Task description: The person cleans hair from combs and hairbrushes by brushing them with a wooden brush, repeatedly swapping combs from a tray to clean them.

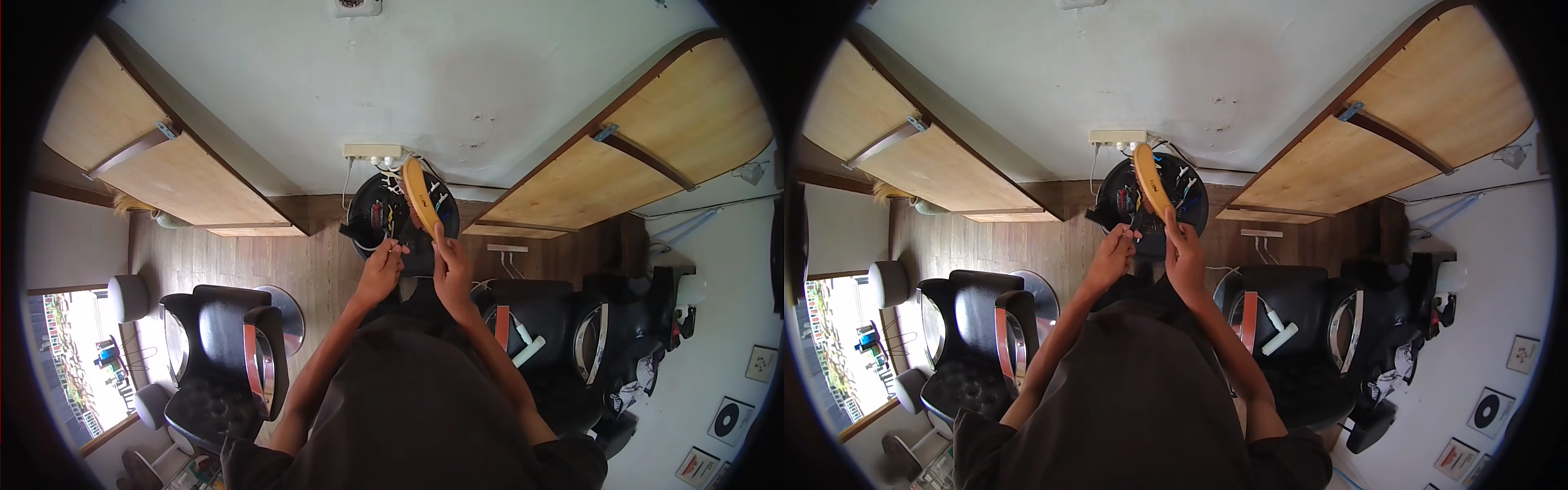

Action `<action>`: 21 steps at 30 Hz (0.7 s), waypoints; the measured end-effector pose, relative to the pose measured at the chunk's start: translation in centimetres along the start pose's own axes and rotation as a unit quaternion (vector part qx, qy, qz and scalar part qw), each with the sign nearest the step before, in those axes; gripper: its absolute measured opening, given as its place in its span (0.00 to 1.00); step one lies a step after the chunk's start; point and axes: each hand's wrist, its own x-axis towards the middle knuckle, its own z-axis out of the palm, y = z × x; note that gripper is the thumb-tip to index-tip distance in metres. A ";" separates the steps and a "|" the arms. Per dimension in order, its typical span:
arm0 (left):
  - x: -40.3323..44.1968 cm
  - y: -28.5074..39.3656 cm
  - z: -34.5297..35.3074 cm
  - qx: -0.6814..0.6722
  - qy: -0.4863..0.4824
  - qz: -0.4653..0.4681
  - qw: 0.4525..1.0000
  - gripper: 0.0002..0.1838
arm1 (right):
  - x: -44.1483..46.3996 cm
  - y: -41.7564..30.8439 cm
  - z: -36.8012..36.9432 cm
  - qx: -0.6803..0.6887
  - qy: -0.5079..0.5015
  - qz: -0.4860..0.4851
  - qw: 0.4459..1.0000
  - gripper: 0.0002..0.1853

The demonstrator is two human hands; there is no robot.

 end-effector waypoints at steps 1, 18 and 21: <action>0.0 -0.2 0.0 0.009 -0.019 0.002 1.000 0.11 | 0.3 0.4 -0.1 -0.009 0.002 -0.001 1.000 0.34; 0.2 1.4 -0.2 -0.017 -0.033 -0.007 0.999 0.26 | -1.7 -1.3 -1.3 -0.053 -0.107 0.001 0.993 0.37; 0.6 1.0 -0.1 -0.053 -0.003 -0.038 0.998 0.27 | -2.3 -1.9 -1.6 -0.028 -0.114 0.007 0.993 0.36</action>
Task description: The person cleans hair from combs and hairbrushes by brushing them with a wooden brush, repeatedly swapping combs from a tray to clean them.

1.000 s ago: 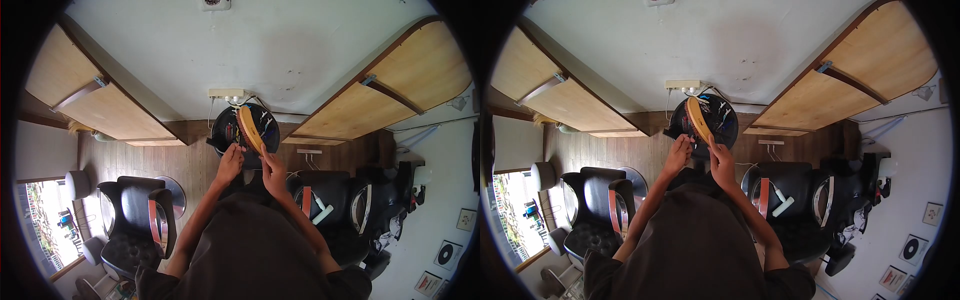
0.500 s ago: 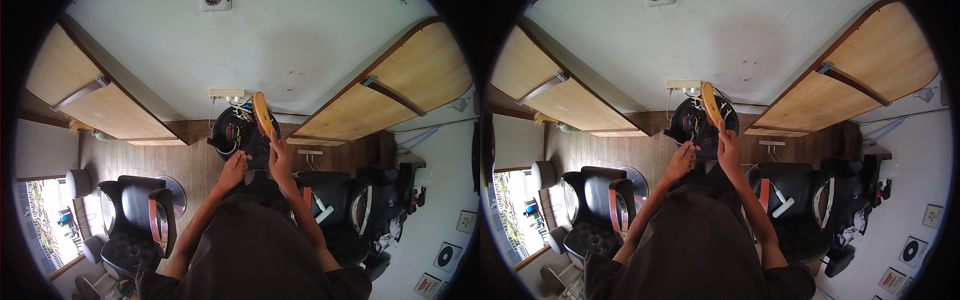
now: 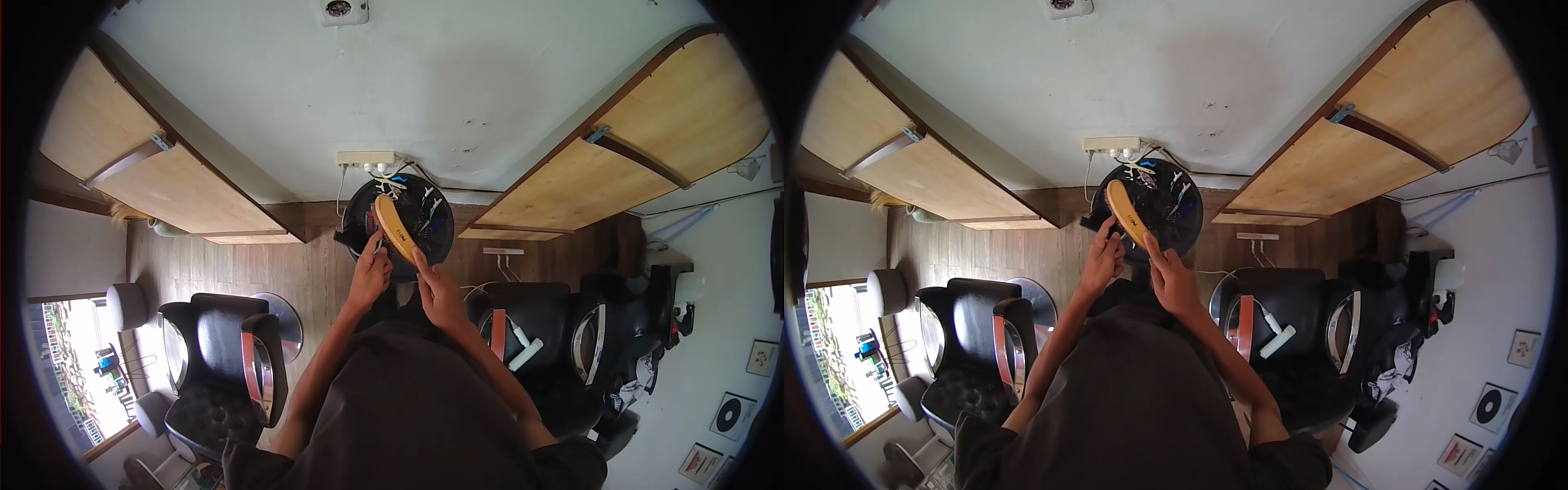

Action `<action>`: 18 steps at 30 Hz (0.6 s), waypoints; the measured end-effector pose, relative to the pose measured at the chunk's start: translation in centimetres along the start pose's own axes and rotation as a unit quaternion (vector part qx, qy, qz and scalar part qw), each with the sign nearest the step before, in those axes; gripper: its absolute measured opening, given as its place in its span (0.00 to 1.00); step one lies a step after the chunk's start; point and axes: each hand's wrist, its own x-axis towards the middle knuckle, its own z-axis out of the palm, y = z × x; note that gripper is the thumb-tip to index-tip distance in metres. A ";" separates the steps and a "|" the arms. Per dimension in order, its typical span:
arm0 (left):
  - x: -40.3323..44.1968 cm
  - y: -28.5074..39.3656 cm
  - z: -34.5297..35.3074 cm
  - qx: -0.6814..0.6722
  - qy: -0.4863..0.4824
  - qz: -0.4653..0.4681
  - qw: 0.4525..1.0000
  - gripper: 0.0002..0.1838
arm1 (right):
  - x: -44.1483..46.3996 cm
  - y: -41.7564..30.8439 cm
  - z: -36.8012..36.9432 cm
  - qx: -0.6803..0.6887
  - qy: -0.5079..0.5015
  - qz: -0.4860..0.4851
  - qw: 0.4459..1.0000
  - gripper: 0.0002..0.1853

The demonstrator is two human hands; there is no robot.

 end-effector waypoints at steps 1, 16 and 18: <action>0.0 0.0 0.0 -0.008 -0.003 -0.006 1.000 0.27 | -0.1 -0.1 -0.1 0.012 0.002 -0.003 1.000 0.36; -2.6 1.4 2.1 0.037 -0.083 -0.019 0.996 0.26 | 4.8 4.2 -1.7 -0.082 0.073 0.029 0.994 0.35; -2.5 1.4 1.9 0.035 -0.083 -0.019 0.996 0.26 | 4.5 4.0 -1.5 -0.100 0.077 0.019 0.992 0.37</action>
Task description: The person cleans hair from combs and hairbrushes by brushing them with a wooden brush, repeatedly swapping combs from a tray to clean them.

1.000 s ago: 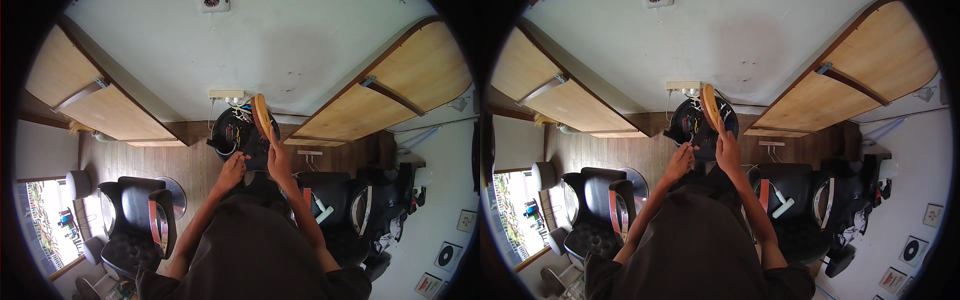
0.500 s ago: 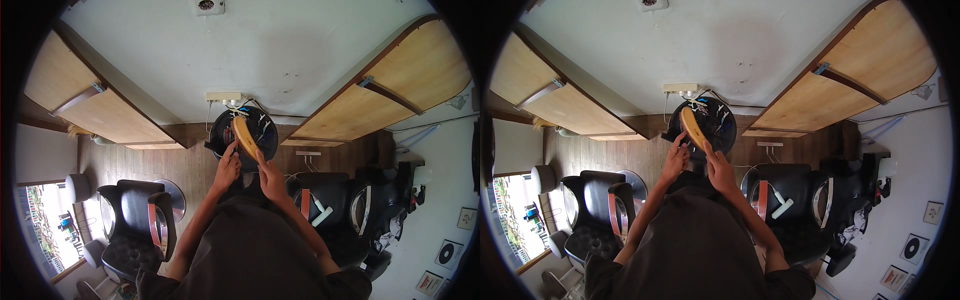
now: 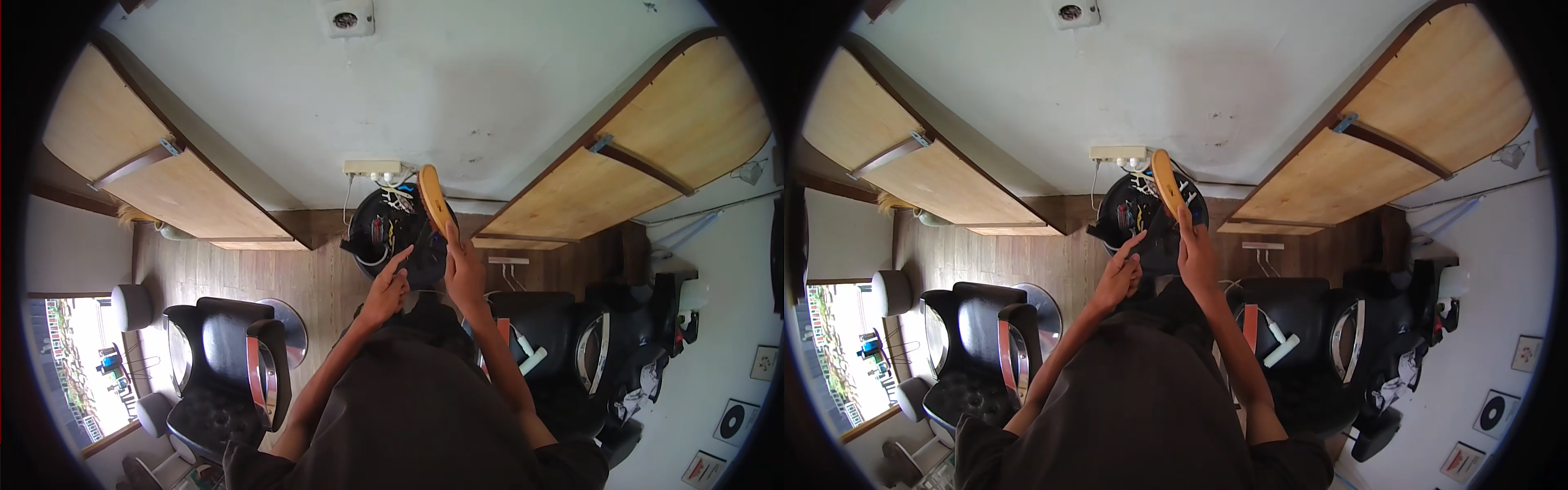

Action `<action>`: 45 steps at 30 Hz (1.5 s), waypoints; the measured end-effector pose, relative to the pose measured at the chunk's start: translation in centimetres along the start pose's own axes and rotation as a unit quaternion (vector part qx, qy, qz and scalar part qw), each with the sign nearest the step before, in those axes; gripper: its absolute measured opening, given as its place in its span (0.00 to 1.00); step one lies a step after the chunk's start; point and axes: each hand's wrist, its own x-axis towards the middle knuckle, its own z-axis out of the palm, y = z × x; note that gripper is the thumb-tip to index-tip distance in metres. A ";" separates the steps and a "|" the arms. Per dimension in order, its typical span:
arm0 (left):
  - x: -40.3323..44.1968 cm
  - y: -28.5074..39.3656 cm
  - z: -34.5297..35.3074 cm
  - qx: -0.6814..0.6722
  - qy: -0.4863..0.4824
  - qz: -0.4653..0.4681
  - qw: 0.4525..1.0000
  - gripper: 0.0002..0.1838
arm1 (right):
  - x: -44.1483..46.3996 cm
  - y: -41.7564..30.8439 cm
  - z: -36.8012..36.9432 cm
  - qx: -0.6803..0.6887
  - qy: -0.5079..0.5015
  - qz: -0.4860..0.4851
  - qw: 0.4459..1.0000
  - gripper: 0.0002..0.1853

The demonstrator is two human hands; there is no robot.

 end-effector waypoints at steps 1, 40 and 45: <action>0.2 -0.1 -0.2 -0.014 0.006 0.000 1.000 0.26 | 0.0 -0.2 0.0 -0.018 0.005 -0.012 1.000 0.39; 2.9 0.3 0.4 -0.112 0.063 -0.028 0.991 0.24 | -3.9 -2.9 -1.0 0.141 -0.069 0.005 0.988 0.37; 2.1 0.4 1.3 -0.089 0.053 -0.016 0.995 0.25 | -3.6 -2.6 -1.2 0.126 -0.056 -0.003 0.990 0.37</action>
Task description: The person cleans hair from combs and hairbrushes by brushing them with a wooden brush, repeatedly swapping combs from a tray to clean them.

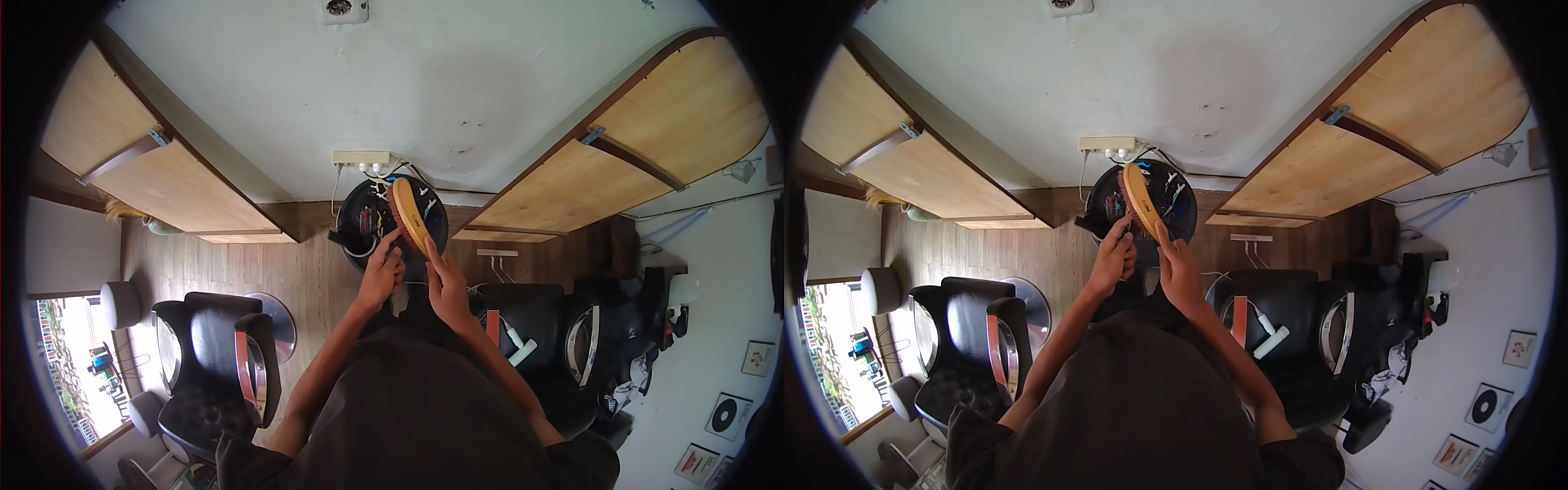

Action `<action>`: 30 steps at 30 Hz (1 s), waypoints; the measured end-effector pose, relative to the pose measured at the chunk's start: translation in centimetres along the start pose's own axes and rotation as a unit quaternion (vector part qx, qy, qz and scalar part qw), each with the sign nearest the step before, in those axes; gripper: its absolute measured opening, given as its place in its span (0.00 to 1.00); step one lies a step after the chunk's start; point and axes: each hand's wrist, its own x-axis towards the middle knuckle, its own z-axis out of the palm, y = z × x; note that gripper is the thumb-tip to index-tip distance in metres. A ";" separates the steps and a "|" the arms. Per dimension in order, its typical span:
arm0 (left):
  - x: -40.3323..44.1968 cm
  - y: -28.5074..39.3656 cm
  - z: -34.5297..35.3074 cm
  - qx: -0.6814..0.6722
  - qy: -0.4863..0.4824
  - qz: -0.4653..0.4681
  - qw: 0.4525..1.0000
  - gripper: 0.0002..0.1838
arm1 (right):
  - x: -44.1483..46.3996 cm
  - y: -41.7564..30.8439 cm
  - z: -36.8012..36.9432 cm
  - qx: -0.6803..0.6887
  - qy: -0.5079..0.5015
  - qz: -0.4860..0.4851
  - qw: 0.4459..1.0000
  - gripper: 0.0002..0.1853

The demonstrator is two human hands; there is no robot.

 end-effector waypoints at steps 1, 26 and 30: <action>-0.2 0.0 0.0 0.000 0.001 0.000 1.000 0.25 | 0.3 0.2 0.1 -0.019 0.018 -0.017 1.000 0.37; -2.2 -0.3 -0.4 0.018 -0.017 0.020 0.999 0.25 | 1.5 -0.1 1.4 -0.041 0.052 -0.032 0.997 0.37; -2.8 -0.5 0.0 0.012 -0.039 0.008 0.999 0.26 | 3.4 1.2 1.8 -0.061 0.074 -0.014 0.995 0.36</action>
